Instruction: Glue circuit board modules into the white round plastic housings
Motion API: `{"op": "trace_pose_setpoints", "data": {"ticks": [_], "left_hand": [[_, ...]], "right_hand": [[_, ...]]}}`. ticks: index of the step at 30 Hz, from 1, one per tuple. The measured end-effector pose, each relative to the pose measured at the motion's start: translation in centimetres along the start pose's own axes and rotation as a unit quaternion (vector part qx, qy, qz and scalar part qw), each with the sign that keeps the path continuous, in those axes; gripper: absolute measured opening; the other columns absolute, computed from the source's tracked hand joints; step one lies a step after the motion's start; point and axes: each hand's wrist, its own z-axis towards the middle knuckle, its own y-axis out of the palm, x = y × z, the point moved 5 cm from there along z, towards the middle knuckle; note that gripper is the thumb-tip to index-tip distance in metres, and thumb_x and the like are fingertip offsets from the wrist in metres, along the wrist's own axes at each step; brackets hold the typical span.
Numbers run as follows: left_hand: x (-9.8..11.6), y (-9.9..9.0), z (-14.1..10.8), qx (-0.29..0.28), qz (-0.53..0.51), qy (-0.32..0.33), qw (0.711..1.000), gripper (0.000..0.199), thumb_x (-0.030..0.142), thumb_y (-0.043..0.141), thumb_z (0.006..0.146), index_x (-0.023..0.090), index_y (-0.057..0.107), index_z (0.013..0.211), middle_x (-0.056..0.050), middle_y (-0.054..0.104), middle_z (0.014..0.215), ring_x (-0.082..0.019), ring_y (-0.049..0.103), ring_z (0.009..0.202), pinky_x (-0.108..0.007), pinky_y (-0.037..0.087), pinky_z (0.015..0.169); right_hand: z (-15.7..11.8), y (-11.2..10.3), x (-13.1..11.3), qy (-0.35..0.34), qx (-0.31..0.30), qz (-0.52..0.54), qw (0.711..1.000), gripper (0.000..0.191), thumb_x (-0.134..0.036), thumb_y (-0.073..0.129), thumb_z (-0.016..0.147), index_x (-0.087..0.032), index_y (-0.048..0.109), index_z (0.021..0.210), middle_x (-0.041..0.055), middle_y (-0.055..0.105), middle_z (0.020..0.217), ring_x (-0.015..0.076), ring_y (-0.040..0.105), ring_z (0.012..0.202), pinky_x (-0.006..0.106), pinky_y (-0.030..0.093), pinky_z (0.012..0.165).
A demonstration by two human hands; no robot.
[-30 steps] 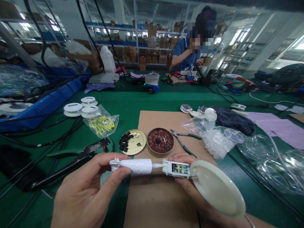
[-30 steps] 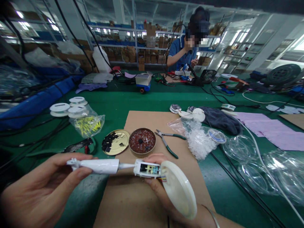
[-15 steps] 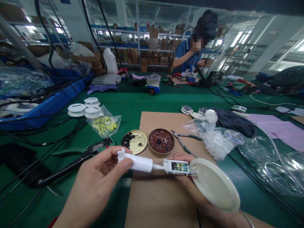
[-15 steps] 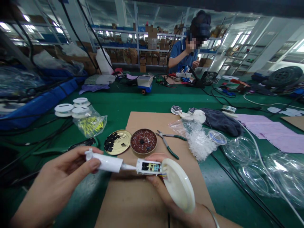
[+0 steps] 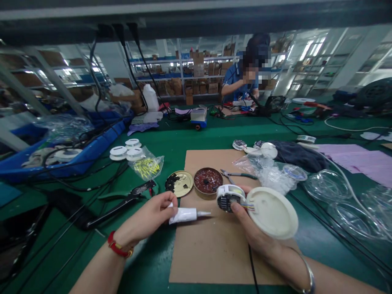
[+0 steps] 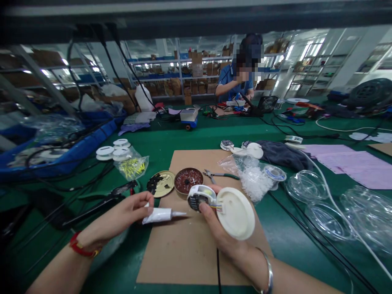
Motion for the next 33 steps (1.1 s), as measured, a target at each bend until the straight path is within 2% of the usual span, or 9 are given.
{"op": "trace_pose_setpoints", "data": {"ticks": [3,4,8,10,13,18,24,28,33], "left_hand": [[-0.1,0.2,-0.2,-0.023,0.117,0.013,0.993,0.012,0.030,0.055,0.082,0.018,0.053,0.083,0.004,0.054,0.072,-0.012,0.048,0.067,-0.023,0.035,0.059],[0.1,0.1,-0.1,-0.007,0.154,0.024,0.988,0.013,0.031,0.054,0.083,0.018,0.055,0.084,0.003,0.056,0.074,-0.013,0.051,0.068,-0.024,0.037,0.060],[2.3,-1.4,0.7,0.175,0.291,0.096,0.936,0.018,0.032,0.049,0.087,0.019,0.060,0.092,-0.002,0.064,0.087,-0.019,0.058,0.080,-0.030,0.042,0.071],[3.2,-1.6,1.7,0.223,0.323,0.125,0.911,0.020,0.027,0.050,0.085,0.019,0.061,0.101,-0.005,0.066,0.097,-0.022,0.057,0.091,-0.034,0.041,0.080],[3.8,-0.9,3.8,0.205,0.351,0.159,0.900,0.023,0.019,0.056,0.080,0.023,0.064,0.101,-0.004,0.067,0.102,-0.023,0.056,0.095,-0.035,0.040,0.084],[3.9,0.0,5.1,0.179,0.361,0.194,0.894,0.012,0.016,0.056,0.080,0.022,0.066,0.079,-0.002,0.068,0.083,-0.020,0.060,0.084,-0.032,0.043,0.077],[5.8,1.2,2.1,0.197,0.272,0.262,0.905,0.017,0.022,0.045,0.092,0.020,0.062,0.092,-0.006,0.064,0.098,-0.017,0.059,0.094,-0.028,0.048,0.080],[7.4,2.4,-0.5,0.198,0.201,0.345,0.895,0.016,0.016,0.052,0.089,0.022,0.064,0.098,-0.004,0.065,0.096,-0.015,0.061,0.091,-0.027,0.049,0.080],[7.7,3.3,-1.9,0.222,0.201,0.381,0.875,0.019,0.011,0.060,0.084,0.022,0.061,0.099,0.000,0.070,0.091,-0.011,0.065,0.083,-0.021,0.052,0.075]], "right_hand": [[-0.1,-0.1,-0.4,-0.040,0.014,-0.015,0.999,0.036,-0.047,0.054,0.083,-0.023,0.064,0.109,0.0062,0.069,0.089,0.0256,0.064,0.083,0.045,0.052,0.086],[-0.1,-0.2,-0.6,-0.049,0.016,-0.013,0.999,0.035,-0.045,0.054,0.083,-0.024,0.064,0.109,0.0057,0.069,0.088,0.0246,0.064,0.082,0.043,0.053,0.084],[-0.2,-0.1,-0.7,-0.054,0.018,0.041,0.998,0.031,-0.039,0.056,0.084,-0.024,0.062,0.111,0.0045,0.069,0.091,0.0217,0.066,0.082,0.037,0.056,0.081],[-0.3,0.1,-0.5,-0.047,0.020,0.070,0.996,0.033,-0.038,0.057,0.084,-0.023,0.061,0.113,0.0050,0.069,0.094,0.0217,0.066,0.085,0.036,0.056,0.082],[-0.3,0.2,-0.3,-0.042,0.018,0.096,0.994,0.032,-0.037,0.058,0.084,-0.023,0.062,0.113,0.0047,0.070,0.094,0.0214,0.066,0.086,0.035,0.056,0.083],[-0.1,0.2,-0.4,-0.021,-0.017,0.114,0.993,0.030,-0.037,0.057,0.085,-0.023,0.063,0.111,0.0046,0.070,0.094,0.0220,0.066,0.089,0.036,0.055,0.086],[-0.5,1.4,0.9,0.048,-0.048,0.210,0.975,0.031,-0.041,0.062,0.082,-0.026,0.065,0.109,0.0046,0.070,0.095,0.0224,0.066,0.090,0.036,0.055,0.086],[-1.2,2.8,2.1,0.106,-0.091,0.297,0.944,0.034,-0.046,0.062,0.082,-0.025,0.064,0.109,0.0047,0.069,0.097,0.0222,0.062,0.100,0.037,0.049,0.095],[-1.9,3.7,2.4,0.151,-0.153,0.351,0.911,0.035,-0.048,0.063,0.082,-0.025,0.064,0.108,0.0045,0.069,0.098,0.0214,0.060,0.104,0.036,0.043,0.101]]}}
